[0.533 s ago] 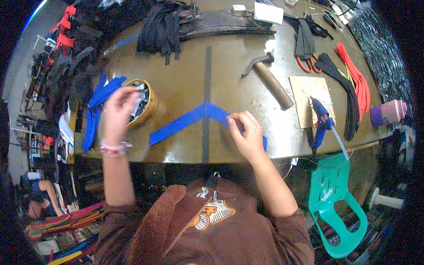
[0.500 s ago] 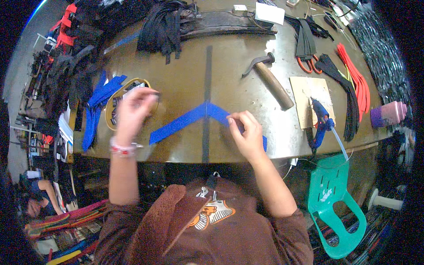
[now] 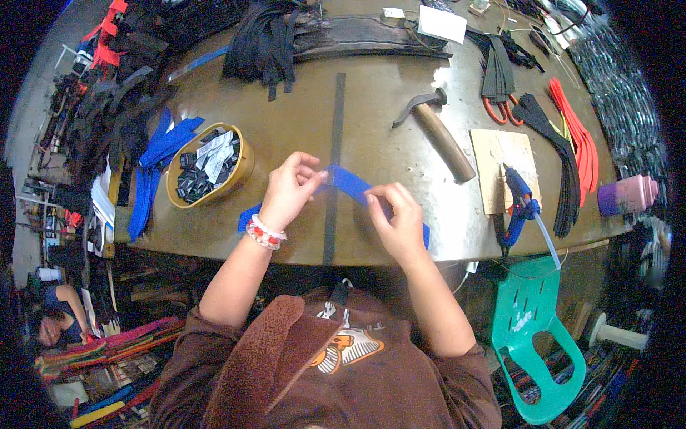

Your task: The person repeatedly applies hot glue to blue and black fabric straps and attaches small rectangular inserts, pressing them together to form joined strap segments. The person uses a glue gun and a hammer to secure the connections while working at a cluttered table.

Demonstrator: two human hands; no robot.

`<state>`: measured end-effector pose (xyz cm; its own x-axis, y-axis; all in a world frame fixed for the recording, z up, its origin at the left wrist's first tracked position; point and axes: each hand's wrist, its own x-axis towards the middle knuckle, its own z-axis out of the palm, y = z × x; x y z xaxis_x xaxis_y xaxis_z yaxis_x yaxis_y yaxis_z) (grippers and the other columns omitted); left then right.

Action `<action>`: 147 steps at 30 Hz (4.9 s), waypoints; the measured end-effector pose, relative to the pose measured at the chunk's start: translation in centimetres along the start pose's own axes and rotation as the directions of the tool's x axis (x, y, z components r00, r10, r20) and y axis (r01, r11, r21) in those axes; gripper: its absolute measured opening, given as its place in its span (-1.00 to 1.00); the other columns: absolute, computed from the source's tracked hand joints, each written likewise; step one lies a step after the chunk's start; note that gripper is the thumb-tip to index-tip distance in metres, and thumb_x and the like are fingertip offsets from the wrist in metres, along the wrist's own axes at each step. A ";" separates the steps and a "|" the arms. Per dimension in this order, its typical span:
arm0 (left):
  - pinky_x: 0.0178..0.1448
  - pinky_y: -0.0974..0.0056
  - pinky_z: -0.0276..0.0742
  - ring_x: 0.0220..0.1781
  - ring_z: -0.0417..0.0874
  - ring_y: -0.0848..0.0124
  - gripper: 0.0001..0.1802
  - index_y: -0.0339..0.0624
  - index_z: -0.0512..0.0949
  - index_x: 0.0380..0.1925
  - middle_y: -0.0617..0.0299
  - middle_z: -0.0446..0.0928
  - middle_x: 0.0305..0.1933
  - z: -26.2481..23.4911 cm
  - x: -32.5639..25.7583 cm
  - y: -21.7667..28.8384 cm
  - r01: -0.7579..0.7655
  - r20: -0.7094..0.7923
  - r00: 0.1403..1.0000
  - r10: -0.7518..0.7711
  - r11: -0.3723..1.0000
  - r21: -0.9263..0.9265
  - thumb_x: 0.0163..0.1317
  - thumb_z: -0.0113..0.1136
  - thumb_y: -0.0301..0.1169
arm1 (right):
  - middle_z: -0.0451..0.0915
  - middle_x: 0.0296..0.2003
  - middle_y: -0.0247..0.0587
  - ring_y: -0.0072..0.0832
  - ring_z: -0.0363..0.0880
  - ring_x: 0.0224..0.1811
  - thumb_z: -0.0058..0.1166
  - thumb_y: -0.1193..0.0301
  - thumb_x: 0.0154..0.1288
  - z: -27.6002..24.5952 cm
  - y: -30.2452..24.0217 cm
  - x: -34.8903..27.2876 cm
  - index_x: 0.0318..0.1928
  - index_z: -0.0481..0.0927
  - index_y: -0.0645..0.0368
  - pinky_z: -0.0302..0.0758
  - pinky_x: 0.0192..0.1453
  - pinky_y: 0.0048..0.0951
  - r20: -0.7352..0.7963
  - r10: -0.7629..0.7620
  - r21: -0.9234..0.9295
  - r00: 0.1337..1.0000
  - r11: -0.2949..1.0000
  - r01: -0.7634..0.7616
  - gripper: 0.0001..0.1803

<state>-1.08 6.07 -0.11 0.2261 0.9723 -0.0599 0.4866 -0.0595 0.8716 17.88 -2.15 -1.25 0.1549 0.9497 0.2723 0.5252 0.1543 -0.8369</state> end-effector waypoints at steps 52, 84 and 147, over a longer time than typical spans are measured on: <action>-0.02 0.26 0.48 -0.10 0.50 0.33 -0.66 -0.17 0.52 -0.08 0.27 0.51 0.05 -3.3 -0.1 -3.0 -0.848 0.413 0.517 0.750 0.382 0.368 0.10 0.03 -0.44 | 0.54 -0.48 -0.05 -0.36 0.55 -0.61 0.32 0.45 0.02 4.5 0.6 8.1 -0.43 0.52 0.34 0.48 -0.48 -0.36 0.221 0.225 -0.271 0.949 0.949 -0.162 -0.76; 0.33 -0.49 -0.35 0.47 -0.32 -0.33 -0.10 0.64 0.17 0.31 -0.36 -0.26 0.45 3.5 -8.1 0.4 -0.579 0.428 0.814 0.393 0.615 0.535 -0.12 0.14 0.38 | 0.53 -0.06 0.24 0.07 0.56 -0.06 -0.07 0.49 0.32 -5.8 -5.0 -5.4 0.36 0.20 0.02 0.51 -0.03 -0.15 0.218 0.192 -0.416 0.957 0.905 -0.087 -0.42; -0.22 0.03 0.53 -0.30 0.57 -0.01 -0.86 -0.14 0.45 -0.31 0.03 0.42 -0.30 2.7 0.2 -1.2 -0.435 -0.129 0.869 0.479 0.861 0.265 0.11 0.05 -0.59 | 0.62 -0.42 -0.18 -0.51 0.61 -0.40 0.19 0.57 0.11 -0.5 -4.0 4.8 -0.28 0.66 0.28 0.52 -0.30 -0.48 0.504 0.086 -0.165 0.860 0.986 -0.001 -0.88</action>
<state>0.64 5.74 -2.50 0.3208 0.8451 0.4277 0.5440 -0.5340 0.6472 16.98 1.67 3.62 -0.2436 0.9668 -0.0769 0.6561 0.1059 -0.7472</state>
